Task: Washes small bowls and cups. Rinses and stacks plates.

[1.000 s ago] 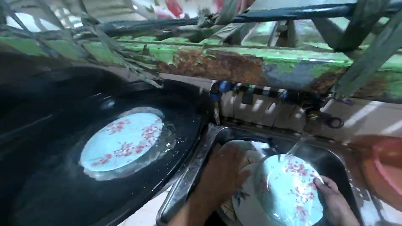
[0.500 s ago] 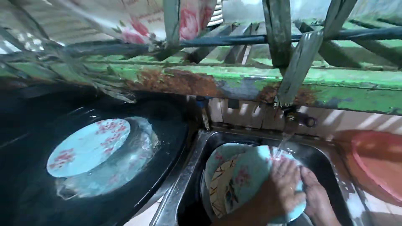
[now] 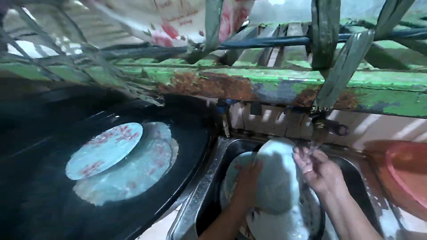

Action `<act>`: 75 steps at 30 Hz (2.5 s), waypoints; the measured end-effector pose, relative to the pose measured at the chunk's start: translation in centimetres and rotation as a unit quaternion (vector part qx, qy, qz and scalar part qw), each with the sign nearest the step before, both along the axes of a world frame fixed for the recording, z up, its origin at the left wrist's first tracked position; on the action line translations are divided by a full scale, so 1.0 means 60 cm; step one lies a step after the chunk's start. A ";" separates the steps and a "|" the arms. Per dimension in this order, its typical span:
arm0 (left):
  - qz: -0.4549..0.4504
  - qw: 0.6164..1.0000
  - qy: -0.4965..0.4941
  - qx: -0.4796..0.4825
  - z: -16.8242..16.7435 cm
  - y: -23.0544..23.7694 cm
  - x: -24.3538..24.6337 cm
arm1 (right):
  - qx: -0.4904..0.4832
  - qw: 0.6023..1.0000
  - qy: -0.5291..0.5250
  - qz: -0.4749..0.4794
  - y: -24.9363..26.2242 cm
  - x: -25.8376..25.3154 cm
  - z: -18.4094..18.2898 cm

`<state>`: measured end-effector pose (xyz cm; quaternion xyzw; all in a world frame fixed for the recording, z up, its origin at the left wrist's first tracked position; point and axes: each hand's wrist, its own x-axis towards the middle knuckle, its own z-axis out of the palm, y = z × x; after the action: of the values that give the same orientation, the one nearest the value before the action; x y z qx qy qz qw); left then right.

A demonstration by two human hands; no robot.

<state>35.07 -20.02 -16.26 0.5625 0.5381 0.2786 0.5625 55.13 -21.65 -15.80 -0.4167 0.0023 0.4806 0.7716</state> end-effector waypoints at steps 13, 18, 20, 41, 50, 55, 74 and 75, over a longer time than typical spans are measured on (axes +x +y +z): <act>0.066 0.995 -0.042 0.060 0.017 0.004 0.034 | -0.275 0.798 -0.433 0.316 -0.099 0.068 -0.139; 0.035 0.817 0.085 0.569 0.082 -0.012 -0.067 | -0.345 0.588 -0.587 0.437 -0.115 0.045 -0.224; 0.013 0.740 0.129 0.660 0.099 0.004 -0.120 | -0.344 0.622 -0.558 0.428 -0.115 0.055 -0.224; -0.318 0.823 0.319 0.346 -0.057 -0.017 -0.012 | -0.291 0.904 -0.290 0.116 -0.198 0.117 -0.168; -0.306 0.821 0.313 0.367 -0.148 0.013 0.107 | -0.194 0.949 -0.235 0.078 -0.189 0.091 -0.135; -0.295 0.823 0.123 0.470 -0.135 -0.047 0.194 | -0.116 0.967 -0.223 0.045 -0.123 0.038 -0.093; -0.414 0.756 0.171 0.477 -0.056 -0.050 0.054 | -0.137 0.981 -0.101 0.095 -0.108 0.081 -0.035; -0.372 0.812 0.175 0.413 -0.026 -0.043 0.047 | -0.132 0.980 -0.096 0.110 -0.104 0.081 -0.038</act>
<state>37.91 -22.62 -17.84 0.9385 0.2109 0.1409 0.2342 59.98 -27.87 -18.07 -0.5569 -0.0540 0.5160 0.6486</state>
